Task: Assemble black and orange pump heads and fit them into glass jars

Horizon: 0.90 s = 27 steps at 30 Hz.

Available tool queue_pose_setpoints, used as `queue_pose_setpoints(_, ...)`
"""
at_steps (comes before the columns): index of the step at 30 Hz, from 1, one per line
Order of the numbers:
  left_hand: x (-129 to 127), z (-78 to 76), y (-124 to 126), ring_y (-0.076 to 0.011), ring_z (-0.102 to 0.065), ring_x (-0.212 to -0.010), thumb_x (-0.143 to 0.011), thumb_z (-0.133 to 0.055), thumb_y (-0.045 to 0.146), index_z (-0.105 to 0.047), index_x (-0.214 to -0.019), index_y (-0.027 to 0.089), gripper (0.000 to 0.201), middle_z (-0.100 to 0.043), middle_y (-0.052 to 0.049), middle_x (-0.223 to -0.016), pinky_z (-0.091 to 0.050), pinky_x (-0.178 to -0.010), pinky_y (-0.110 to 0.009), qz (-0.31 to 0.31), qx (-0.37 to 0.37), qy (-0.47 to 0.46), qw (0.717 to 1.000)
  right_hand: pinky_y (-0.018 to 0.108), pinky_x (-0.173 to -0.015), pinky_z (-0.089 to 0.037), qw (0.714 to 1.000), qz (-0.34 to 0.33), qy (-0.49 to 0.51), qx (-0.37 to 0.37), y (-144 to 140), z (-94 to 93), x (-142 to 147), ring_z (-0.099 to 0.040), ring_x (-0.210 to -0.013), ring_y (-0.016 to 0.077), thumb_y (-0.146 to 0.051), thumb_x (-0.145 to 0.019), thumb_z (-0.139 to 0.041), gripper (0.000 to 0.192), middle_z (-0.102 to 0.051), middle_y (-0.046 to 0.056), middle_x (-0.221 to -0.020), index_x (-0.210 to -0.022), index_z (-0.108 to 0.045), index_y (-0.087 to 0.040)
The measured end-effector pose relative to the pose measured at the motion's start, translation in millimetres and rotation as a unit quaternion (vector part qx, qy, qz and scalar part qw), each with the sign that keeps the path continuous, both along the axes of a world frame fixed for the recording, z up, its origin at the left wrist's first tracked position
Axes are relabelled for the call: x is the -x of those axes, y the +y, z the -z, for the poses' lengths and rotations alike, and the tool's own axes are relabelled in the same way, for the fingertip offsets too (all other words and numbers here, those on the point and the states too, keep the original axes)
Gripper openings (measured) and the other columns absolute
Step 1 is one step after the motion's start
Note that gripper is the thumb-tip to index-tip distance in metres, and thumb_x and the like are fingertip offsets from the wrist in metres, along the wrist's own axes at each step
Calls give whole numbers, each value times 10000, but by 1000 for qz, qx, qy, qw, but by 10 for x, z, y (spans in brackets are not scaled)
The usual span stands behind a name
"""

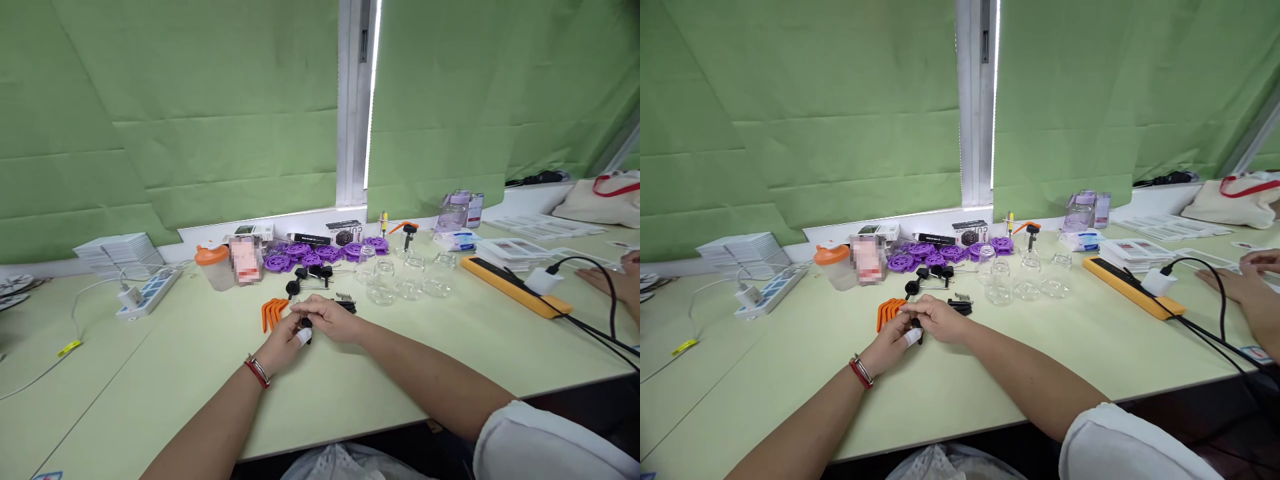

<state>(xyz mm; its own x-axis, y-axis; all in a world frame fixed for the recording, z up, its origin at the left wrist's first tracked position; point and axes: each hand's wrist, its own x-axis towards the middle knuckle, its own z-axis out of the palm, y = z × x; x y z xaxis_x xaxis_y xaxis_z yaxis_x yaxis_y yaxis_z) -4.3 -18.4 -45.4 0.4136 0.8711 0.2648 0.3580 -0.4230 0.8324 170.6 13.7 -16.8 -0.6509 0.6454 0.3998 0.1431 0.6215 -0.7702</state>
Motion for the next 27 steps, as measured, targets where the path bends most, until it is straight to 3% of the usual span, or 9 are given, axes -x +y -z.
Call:
queue_pose_setpoints(5,4,-18,2,-144,-468,-721,-841,-498,254,-530,-981,165,170,-541,-29,-847,-403,-658,-275,-4,2,17,1000,215,-589,-381,996,8,28,81,8,49,1,-403,-591,68,-67,-815,-431,381,-461,-15,-870,-1156,-509,-218)
queue_pose_setpoints(9,8,-23,1,-137,-451,-698,-842,-502,260,-530,-984,170,170,-527,-17,-823,-390,-643,-270,-10,6,15,1000,195,-516,-331,992,15,53,110,6,76,-5,-370,-535,50,-92,-807,-477,334,-468,-25,-860,-1119,-506,-208)
queue_pose_setpoints(15,9,-11,3,-130,-436,-684,-840,-512,256,-532,-977,166,165,-489,4,-769,-376,-633,-262,-16,28,-9,999,244,-635,-403,996,33,37,80,80,129,-29,-496,-669,97,-137,-772,-583,139,-562,26,-857,-858,-691,-157)
queue_pose_setpoints(24,-4,37,7,-125,-463,-691,-817,-559,274,-535,-942,167,166,-518,-7,-795,-404,-650,-265,-20,62,-46,997,278,-724,-443,996,9,51,68,104,190,-35,-550,-755,127,-194,-751,-635,172,-573,30,-848,-877,-753,-201)
queue_pose_setpoints(27,11,-5,-3,-120,-472,-684,-792,-579,259,-513,-981,185,213,-512,2,-796,-419,-636,-257,-37,53,-77,995,262,-654,-450,997,10,43,68,154,147,-72,-540,-676,108,-199,-775,-591,259,-592,33,-878,-1000,-720,-199)
